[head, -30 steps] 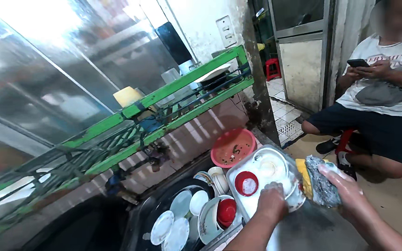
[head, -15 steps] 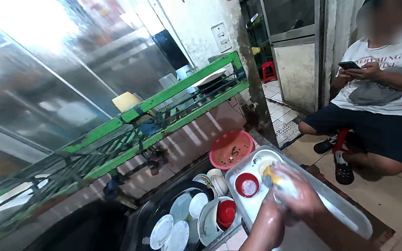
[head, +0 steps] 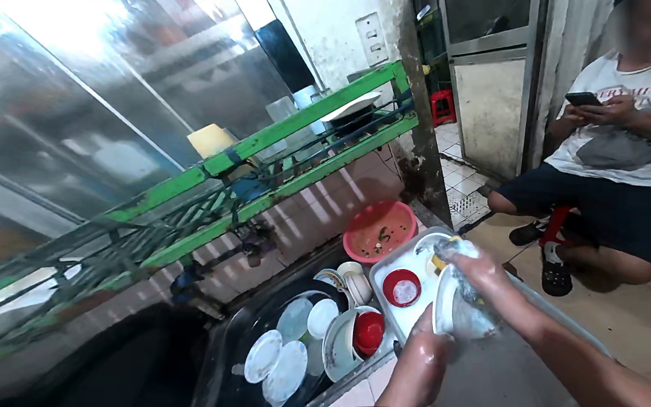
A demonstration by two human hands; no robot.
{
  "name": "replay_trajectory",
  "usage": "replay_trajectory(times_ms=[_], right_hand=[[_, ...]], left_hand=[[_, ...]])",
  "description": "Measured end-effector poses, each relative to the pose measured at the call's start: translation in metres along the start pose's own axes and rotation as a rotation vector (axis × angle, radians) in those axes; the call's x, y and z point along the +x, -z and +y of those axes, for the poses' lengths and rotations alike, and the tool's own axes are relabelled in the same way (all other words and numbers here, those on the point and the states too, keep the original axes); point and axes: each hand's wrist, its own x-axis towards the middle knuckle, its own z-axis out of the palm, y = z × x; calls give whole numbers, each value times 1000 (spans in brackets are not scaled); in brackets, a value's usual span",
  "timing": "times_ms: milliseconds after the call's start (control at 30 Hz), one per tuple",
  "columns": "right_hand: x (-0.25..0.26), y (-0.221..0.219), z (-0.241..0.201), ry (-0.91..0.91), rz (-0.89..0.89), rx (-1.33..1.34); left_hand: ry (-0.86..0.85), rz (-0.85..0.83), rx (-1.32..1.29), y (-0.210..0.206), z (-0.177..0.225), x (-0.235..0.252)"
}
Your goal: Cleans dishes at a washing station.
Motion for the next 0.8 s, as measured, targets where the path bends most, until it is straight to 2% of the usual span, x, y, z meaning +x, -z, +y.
replay_trajectory(times_ms=[100, 167, 200, 300, 333, 367, 400, 433, 500, 533, 567, 633, 700, 733, 767, 800], right_hand=[[-35, -12, -7, 354, -23, -316], [-46, -23, -8, 564, -26, -367], [-43, -24, -8, 541, -50, -316], [-10, -7, -6, 140, -90, 18], [-2, -1, -6, 41, -79, 61], [-2, 2, -8, 29, -73, 15], [-11, 3, -12, 103, -91, -105], [-26, 0, -15, 260, -124, -249], [-49, -13, -17, 675, -149, -487], [-49, -17, -16, 740, -136, -478], [-42, -15, -16, 653, -136, -379], [-16, -3, -12, 333, -86, -124], [-1, 10, -11, 73, -40, -7], [-5, 11, -13, 79, -29, -74], [-15, 8, -14, 173, -41, -183], [-29, 1, -13, 353, -55, -298]], left_hand=[[167, -19, -74, 5, 19, -1], [164, -76, -128, 8, 23, 3], [134, -78, -149, 8, 23, 4], [50, -46, -78, 2, 17, 3], [61, -38, -71, 0, 18, 3], [87, -51, -83, 0, 18, 3], [118, -81, -116, 3, 18, 4], [150, -117, -163, 6, 19, 6], [142, -223, -272, 15, 19, 10], [116, -237, -265, 17, 20, 11], [103, -199, -216, 15, 21, 11], [119, -48, -81, 8, 23, 8], [116, 4, -64, 5, 20, 6], [126, -4, -94, 5, 20, 6], [139, -38, -134, 7, 21, 7], [146, -101, -172, 11, 22, 9]])
